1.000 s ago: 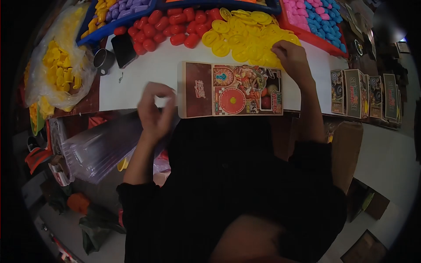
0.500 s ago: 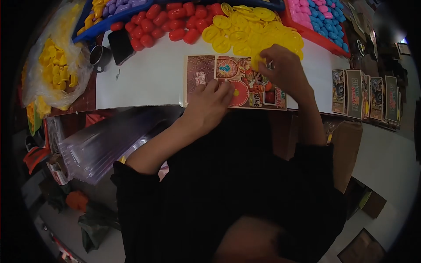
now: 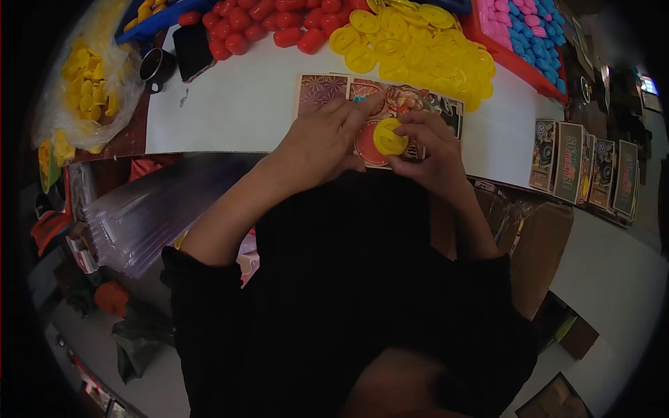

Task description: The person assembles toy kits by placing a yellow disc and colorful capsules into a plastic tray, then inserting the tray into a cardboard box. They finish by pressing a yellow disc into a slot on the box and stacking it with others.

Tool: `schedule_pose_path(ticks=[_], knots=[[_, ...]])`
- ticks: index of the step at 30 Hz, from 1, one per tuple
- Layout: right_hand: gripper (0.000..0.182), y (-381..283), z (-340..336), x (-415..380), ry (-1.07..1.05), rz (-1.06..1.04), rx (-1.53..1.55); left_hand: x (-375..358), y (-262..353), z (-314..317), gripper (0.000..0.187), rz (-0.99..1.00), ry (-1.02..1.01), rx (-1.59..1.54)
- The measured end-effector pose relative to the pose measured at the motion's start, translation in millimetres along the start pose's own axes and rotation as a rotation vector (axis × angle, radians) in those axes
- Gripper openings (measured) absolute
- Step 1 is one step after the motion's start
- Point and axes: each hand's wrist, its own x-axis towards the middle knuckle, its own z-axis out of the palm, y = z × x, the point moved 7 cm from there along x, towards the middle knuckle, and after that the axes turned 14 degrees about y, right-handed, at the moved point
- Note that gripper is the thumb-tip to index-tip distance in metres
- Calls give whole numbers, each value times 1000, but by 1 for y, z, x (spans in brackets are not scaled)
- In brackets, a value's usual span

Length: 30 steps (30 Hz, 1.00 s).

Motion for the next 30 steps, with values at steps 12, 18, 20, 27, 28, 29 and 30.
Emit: schedule_pose_path(ticks=[12,18,20,27,28,29,30], knots=[[30,2,14,-3,-144,60,150,21,-15,5,52,-103,-50,-196],[22,9,22,8,-372,-18,144,46,-15,24,29,-72,-265,77],[22,-6,25,6,-359,-126,-117,48,-17,26,28,-135,-315,120],[31,21,18,-16,-264,424,268,39,-16,-2,43,-45,-18,128],[34,26,10,-22,-73,465,400,29,-18,-28,54,62,354,58],[38,31,2,-24,114,508,538,18,-39,-38,68,-103,375,101],[38,28,2,-25,126,505,549,10,-50,-41,68,-94,369,115]])
